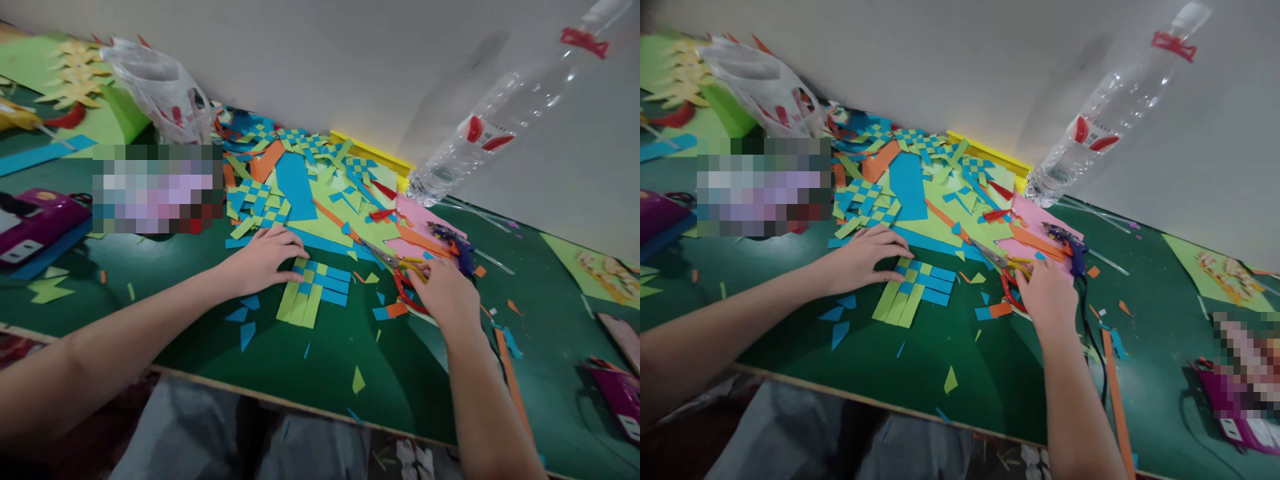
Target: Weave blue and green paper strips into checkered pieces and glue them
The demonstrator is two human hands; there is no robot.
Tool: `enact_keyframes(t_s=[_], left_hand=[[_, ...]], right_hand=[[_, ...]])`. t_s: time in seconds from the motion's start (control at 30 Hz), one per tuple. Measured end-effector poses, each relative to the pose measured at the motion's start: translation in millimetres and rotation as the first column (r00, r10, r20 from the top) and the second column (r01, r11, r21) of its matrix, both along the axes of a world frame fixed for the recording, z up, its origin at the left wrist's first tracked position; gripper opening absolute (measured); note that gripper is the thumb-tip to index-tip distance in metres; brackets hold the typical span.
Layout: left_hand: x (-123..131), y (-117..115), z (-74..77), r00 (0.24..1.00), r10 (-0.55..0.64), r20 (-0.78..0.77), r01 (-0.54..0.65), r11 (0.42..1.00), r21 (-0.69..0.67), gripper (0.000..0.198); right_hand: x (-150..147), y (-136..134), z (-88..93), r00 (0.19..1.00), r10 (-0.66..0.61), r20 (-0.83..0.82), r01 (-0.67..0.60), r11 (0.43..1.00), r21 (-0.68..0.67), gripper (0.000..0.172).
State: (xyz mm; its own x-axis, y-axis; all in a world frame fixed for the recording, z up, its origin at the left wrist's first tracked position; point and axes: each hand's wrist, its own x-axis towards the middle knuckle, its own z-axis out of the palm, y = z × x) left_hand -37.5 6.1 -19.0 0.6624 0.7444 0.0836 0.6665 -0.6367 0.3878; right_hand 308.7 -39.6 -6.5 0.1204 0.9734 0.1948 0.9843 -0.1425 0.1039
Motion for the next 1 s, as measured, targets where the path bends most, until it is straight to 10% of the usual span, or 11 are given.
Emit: enact_keyframes(t_s=[0.23,0.5,0.8,1.0], left_hand=[[1,1,3.0,0.998,0.019,0.054,-0.017,0.999,-0.041,0.04],[1,2,3.6,0.989,0.067,0.135,-0.04,0.981,-0.188,0.046],[3,0,-0.1,0.998,-0.041,0.045,0.045,0.994,-0.096,0.045],[1,3,-0.6,0.997,-0.054,0.051,0.059,0.992,-0.11,0.044]], right_hand=[[-3,1,8.2,0.959,0.279,-0.05,-0.247,0.91,0.333,0.027],[-40,-1,2.1,0.672,0.725,-0.148,-0.725,0.685,0.065,0.039],[-45,-1,-4.4,0.683,0.703,-0.197,-0.695,0.709,0.123,0.024],[-33,1,1.5,0.751,0.539,-0.382,-0.281,0.785,0.553,0.013]])
